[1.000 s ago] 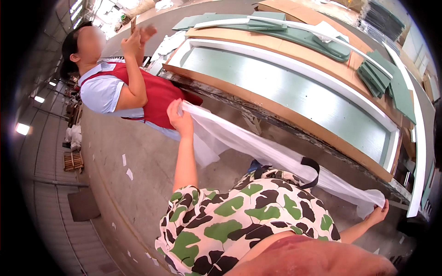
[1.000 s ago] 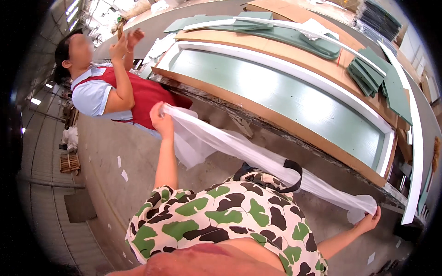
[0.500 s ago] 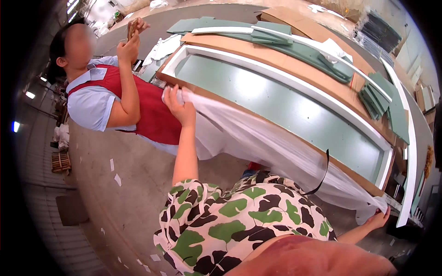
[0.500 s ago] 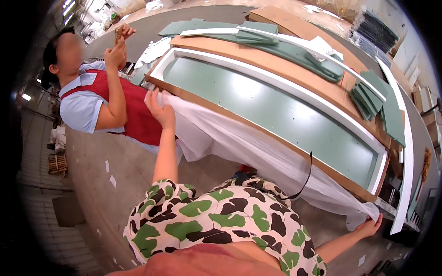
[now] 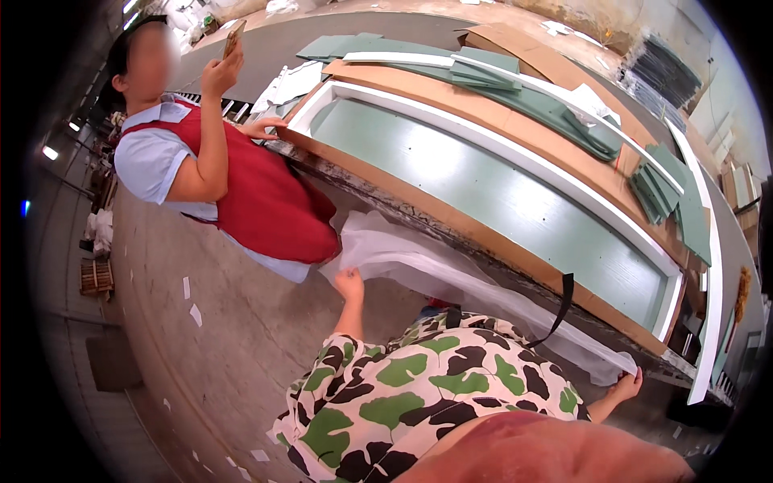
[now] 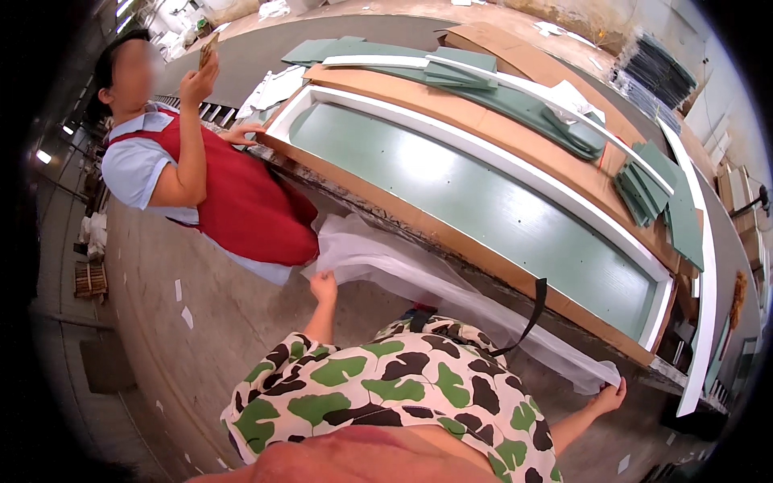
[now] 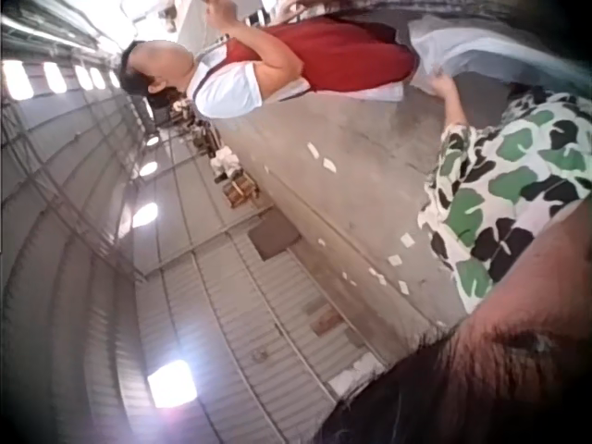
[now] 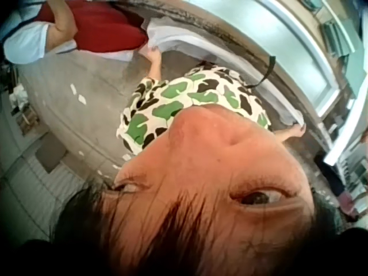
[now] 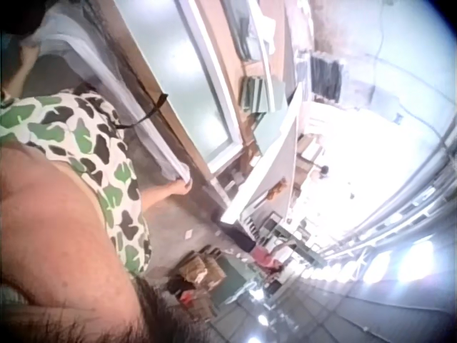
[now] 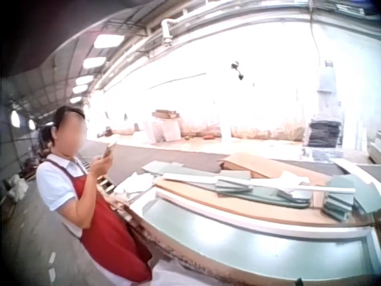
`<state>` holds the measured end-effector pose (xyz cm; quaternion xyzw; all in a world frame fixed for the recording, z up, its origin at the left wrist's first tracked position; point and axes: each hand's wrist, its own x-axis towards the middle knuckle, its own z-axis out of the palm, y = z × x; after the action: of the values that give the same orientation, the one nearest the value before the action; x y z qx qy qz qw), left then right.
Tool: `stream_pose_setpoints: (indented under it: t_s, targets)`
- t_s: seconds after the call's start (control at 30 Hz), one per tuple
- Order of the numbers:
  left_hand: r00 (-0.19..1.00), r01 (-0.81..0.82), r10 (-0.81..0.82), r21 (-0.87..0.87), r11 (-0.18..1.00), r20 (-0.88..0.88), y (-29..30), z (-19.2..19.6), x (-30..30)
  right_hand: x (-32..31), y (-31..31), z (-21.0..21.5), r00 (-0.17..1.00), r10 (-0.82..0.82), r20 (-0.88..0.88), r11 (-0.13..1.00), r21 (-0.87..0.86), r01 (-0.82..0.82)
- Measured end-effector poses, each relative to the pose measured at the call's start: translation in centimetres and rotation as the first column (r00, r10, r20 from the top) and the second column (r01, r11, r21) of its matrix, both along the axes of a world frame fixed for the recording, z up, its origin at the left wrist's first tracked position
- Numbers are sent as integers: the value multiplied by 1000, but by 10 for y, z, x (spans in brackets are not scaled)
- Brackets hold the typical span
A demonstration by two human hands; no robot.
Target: The person unpacks green shelf components from a cardboard box and then aligns them on a standing vertical shelf unit by hand with assistance from another person.
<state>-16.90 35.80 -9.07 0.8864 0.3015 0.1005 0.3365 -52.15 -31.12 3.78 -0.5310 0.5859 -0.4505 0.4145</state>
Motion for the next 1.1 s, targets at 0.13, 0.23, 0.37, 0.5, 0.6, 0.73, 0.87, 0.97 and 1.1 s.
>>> stream_pose_setpoints:
  t_s: [0.13,0.23,0.37,0.5,0.6,0.73,0.87,0.97,1.1]
  targets:
    - [945,66,-37,78,995,-325,-17,-14,-46,-2,-6,-9,998,53,-41,999,-7,-54]
    - [790,288,-249,-19,957,-561,-37,4,-53,-26,-16,-39,998,44,-43,999,4,-44]
    - [650,445,-376,-71,893,-661,-43,-12,-66,-24,-4,-37,1000,9,-21,998,69,-7]
    - [656,522,-426,-32,852,-623,-54,-7,-87,-39,-16,-52,1000,25,10,994,102,-26]
    - [615,589,-450,-1,808,-647,-61,4,-103,-61,-27,-73,996,54,77,994,95,-62]
    - [540,667,-429,57,743,-724,-52,0,-134,-65,-33,-82,998,43,52,990,130,-49]
    - [482,685,-391,60,726,-784,-61,9,-142,-82,-27,-89,1000,-15,20,988,153,12]
    - [442,708,-388,49,705,-809,-57,-6,-152,-86,-21,-87,1000,-12,19,992,129,9]
    - [386,738,-429,-6,674,-817,-70,-8,-145,-102,-23,-97,1000,-16,23,995,94,14]
